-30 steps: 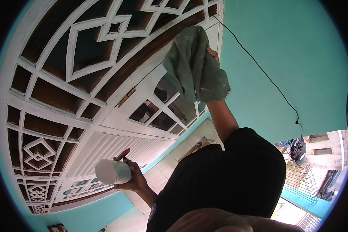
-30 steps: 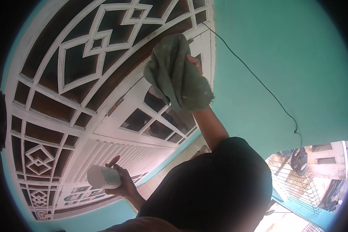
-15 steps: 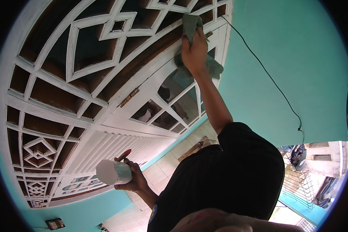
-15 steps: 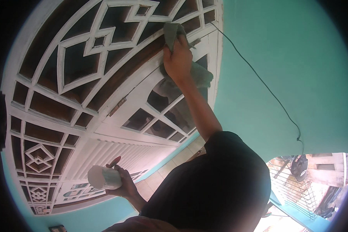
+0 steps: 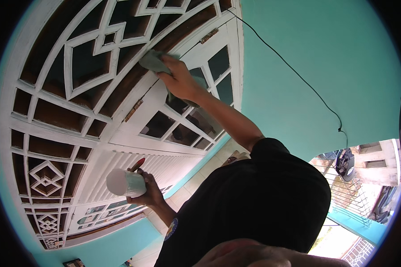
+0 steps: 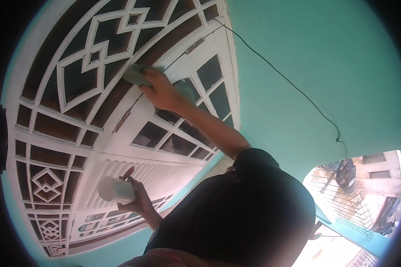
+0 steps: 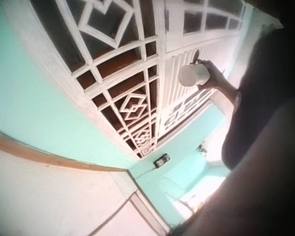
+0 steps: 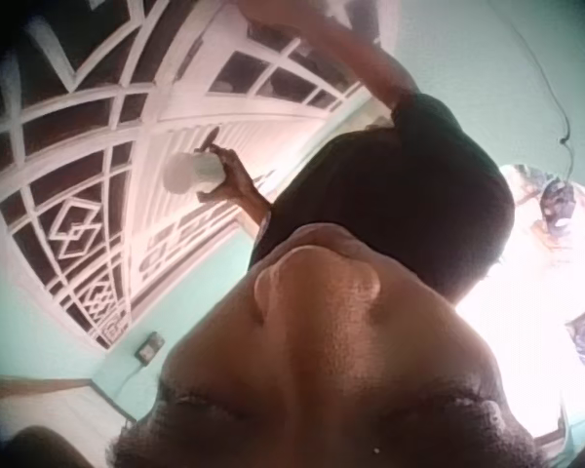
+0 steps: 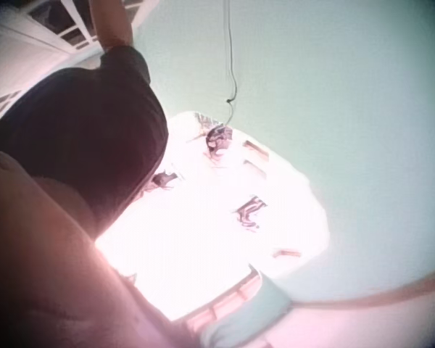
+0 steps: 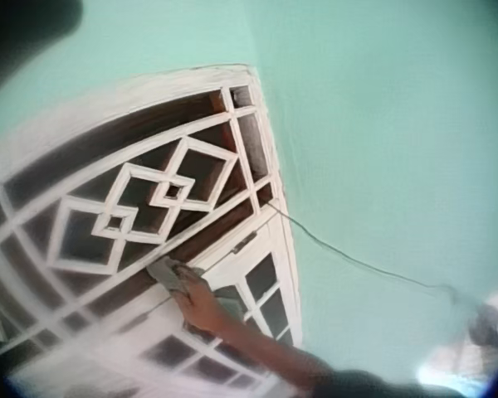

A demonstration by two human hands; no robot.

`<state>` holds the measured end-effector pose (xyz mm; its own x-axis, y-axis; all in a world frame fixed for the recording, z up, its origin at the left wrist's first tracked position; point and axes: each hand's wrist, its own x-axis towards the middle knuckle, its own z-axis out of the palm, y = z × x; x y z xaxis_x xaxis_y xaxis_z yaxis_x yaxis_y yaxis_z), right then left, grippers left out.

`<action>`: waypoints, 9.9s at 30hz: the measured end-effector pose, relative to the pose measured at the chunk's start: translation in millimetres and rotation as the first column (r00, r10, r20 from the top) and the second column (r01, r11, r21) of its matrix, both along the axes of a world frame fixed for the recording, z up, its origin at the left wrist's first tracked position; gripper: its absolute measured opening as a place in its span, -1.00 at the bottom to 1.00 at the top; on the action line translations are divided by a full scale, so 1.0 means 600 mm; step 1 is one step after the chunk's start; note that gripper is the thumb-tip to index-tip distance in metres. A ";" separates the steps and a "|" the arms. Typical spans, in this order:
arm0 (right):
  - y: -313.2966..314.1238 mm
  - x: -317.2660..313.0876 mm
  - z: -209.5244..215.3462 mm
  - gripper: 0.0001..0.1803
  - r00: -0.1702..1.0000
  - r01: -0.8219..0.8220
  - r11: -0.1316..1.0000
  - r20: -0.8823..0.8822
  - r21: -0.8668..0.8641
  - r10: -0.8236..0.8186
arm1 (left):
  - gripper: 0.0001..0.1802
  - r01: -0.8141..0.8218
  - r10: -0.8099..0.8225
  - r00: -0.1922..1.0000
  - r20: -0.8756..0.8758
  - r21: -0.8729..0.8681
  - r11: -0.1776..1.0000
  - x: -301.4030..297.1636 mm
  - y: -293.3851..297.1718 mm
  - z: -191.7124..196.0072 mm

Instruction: The person paints a white decorative wooden door frame using a paintbrush and a small container of white paint. They repeatedly dip the brush into the container and apply paint to the intricate lattice patterns, occasionally wiping the surface with a cloth.

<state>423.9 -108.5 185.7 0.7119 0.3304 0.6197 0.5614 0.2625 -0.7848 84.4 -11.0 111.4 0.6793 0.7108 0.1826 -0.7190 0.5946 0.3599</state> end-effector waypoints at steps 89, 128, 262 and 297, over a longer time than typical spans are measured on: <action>0.044 -0.363 -0.153 -0.62 -0.035 -0.955 0.245 -0.885 0.166 0.464 | 0.09 -0.205 0.118 0.957 -0.266 -0.327 0.923 -0.160 -0.116 -0.080; 0.060 -0.393 -0.305 -0.50 0.397 -0.670 0.417 0.179 -0.615 0.900 | -0.19 -0.592 0.620 0.782 -0.060 -0.384 0.709 -0.329 -0.051 -0.123; 0.002 -0.370 0.075 -0.83 0.665 -0.289 0.626 0.319 -0.724 0.676 | 0.12 0.220 -0.248 0.915 -0.318 -0.120 0.968 -0.050 -0.051 -0.150; -0.038 -0.322 0.019 -0.89 0.765 -0.592 0.748 -0.500 -0.298 0.406 | -0.14 0.095 -0.184 0.955 -0.235 -0.343 0.934 -0.022 -0.060 -0.167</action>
